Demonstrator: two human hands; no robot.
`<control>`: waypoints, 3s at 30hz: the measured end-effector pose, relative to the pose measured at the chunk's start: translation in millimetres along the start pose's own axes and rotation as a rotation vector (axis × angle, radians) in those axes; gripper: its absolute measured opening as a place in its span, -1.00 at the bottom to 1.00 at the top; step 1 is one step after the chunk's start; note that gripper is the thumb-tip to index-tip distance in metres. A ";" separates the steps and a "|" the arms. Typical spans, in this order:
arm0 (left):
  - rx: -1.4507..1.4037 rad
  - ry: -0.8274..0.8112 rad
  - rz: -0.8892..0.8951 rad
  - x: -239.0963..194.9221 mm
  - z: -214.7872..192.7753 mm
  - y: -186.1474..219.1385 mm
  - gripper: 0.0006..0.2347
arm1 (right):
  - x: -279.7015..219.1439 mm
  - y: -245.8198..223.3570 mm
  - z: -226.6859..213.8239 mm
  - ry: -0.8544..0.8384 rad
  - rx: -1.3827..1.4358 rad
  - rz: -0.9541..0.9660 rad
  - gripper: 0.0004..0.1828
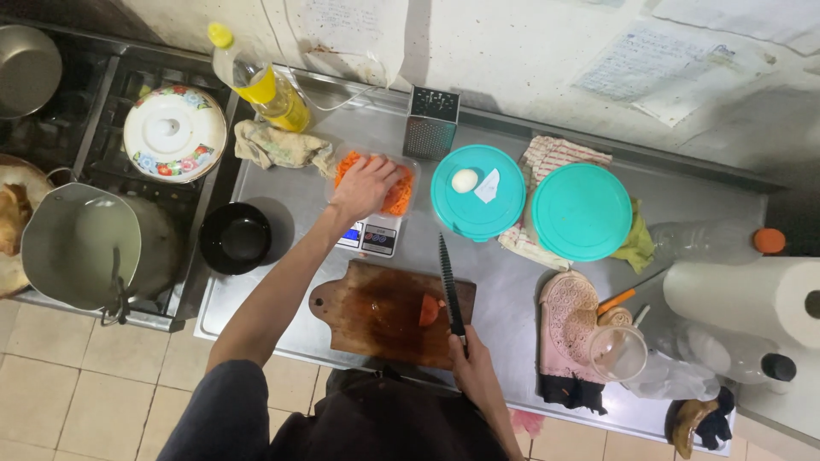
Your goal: Preparing a salad container by portioning shredded carrots and adding sliced hard-boiled eggs.
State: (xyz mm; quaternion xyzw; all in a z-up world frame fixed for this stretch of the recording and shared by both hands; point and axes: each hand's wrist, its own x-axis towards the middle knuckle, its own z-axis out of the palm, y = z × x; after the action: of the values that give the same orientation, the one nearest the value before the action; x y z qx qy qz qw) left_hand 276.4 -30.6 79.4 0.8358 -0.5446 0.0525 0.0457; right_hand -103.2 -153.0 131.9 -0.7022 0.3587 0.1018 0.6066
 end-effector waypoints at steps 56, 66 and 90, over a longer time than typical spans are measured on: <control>-0.637 0.056 -0.411 -174.0 -48.8 230.2 -0.53 | 1.9 159.3 -78.8 0.201 -0.746 -0.604 -0.56; -0.360 -0.156 -0.040 -104.7 14.8 224.3 -0.41 | -56.4 161.3 -76.1 0.272 -0.655 -0.412 -0.60; -0.194 0.104 -0.364 91.7 40.1 121.5 -0.64 | -81.1 111.0 -82.8 0.146 -0.322 -0.158 -0.68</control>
State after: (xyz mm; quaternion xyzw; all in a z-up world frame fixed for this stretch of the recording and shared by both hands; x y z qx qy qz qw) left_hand 203.6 -168.0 54.7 0.9083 -0.3840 0.0338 0.1625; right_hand -255.5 -199.5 112.5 -0.8215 0.3245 0.0587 0.4652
